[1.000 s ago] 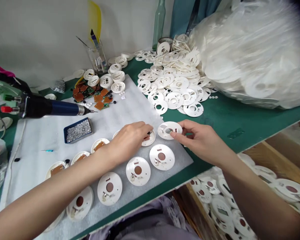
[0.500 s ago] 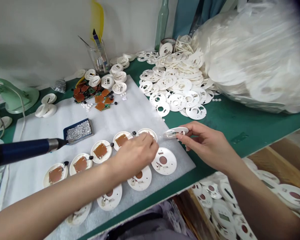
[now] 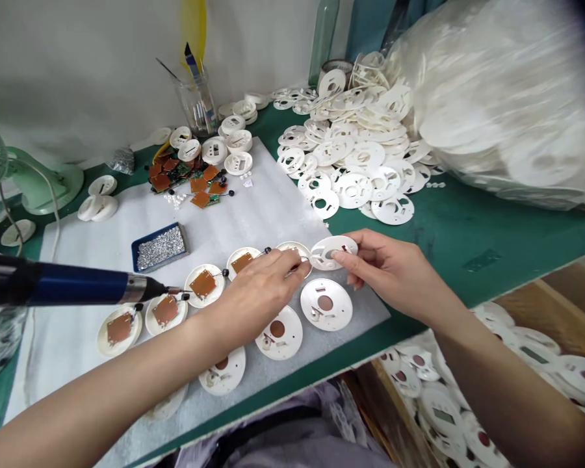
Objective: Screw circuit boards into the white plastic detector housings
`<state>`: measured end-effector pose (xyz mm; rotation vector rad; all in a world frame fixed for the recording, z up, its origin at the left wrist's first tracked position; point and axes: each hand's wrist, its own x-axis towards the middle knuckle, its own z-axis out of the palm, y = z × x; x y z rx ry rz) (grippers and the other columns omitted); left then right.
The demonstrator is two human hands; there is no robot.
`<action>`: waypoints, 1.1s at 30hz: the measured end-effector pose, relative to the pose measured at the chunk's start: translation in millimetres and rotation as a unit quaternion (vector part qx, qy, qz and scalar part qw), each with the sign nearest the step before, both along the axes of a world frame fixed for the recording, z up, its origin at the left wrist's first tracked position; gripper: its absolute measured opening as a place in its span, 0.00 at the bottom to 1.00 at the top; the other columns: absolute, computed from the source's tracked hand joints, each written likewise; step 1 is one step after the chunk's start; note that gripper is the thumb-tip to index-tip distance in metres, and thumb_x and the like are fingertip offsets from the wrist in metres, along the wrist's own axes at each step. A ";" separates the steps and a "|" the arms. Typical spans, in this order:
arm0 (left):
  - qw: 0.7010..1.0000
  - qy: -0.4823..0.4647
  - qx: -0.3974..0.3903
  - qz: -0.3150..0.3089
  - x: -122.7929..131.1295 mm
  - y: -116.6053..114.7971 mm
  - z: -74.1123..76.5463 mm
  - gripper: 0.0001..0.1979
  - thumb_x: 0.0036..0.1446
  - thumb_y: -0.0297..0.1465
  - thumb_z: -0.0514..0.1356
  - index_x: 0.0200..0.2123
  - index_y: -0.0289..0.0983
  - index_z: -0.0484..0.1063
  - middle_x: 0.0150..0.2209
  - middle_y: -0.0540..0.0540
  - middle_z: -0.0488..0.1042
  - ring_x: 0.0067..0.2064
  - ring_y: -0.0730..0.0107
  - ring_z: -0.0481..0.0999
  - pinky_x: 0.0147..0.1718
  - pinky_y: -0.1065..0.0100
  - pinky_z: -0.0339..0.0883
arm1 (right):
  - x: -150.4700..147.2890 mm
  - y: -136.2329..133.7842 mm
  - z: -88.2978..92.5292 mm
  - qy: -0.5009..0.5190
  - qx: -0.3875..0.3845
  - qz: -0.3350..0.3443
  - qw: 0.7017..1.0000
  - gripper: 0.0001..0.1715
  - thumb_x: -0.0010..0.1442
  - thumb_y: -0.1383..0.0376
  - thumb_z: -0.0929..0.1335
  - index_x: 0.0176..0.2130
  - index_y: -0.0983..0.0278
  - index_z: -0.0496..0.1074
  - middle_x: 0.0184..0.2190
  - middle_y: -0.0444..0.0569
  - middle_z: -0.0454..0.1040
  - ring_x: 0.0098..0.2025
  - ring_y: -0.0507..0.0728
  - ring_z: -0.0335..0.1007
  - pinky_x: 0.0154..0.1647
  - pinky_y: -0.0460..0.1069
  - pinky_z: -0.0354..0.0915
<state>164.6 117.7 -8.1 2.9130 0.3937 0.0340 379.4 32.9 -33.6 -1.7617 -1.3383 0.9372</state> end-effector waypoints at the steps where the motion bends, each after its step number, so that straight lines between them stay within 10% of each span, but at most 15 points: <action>1: 1.000 0.005 0.011 -0.004 -0.5 -1.1 0.0 0.18 0.65 0.18 0.49 0.57 0.32 0.62 0.56 0.36 0.67 0.53 0.59 0.69 0.53 0.57 0.69 | 0.3 -0.5 -0.7 -0.002 0.000 -0.001 1.000 0.29 0.58 0.44 0.67 0.43 0.66 0.70 0.22 0.44 0.70 0.23 0.48 0.68 0.26 0.42 0.65; 12: 0.991 -0.089 -0.084 0.048 -11.8 15.7 4.1 0.22 0.65 0.33 0.59 0.59 0.35 0.58 0.56 0.36 0.67 0.60 0.55 0.64 0.58 0.54 0.64 | -7.4 16.5 8.8 -0.015 0.001 0.022 1.000 0.32 0.60 0.51 0.66 0.61 0.57 0.63 0.37 0.47 0.72 0.24 0.44 0.64 0.21 0.40 0.60; 23: 0.989 -0.095 -0.049 0.106 -7.6 17.8 -8.7 0.30 0.58 0.35 0.66 0.57 0.32 0.55 0.53 0.33 0.71 0.57 0.51 0.70 0.54 0.51 0.67 | -24.4 38.4 1.0 0.060 -0.057 0.109 0.991 0.28 0.62 0.52 0.63 0.55 0.66 0.61 0.33 0.47 0.72 0.21 0.46 0.65 0.17 0.42 0.63; 30: 0.987 -0.122 0.001 0.101 -8.5 18.3 -10.4 0.30 0.57 0.36 0.67 0.56 0.32 0.58 0.52 0.35 0.72 0.55 0.52 0.70 0.52 0.54 0.68 | -19.2 41.9 3.4 -0.072 -0.009 0.158 0.985 0.20 0.63 0.55 0.64 0.51 0.61 0.70 0.25 0.42 0.68 0.23 0.44 0.61 0.25 0.41 0.57; 33: 0.986 -0.123 0.089 0.075 -10.3 13.3 -9.5 0.19 0.61 0.37 0.64 0.50 0.34 0.66 0.48 0.39 0.74 0.53 0.51 0.71 0.48 0.54 0.69 | -14.0 44.0 8.9 -0.155 0.028 0.175 0.972 0.19 0.62 0.56 0.66 0.50 0.58 0.73 0.36 0.45 0.70 0.28 0.43 0.61 0.32 0.42 0.59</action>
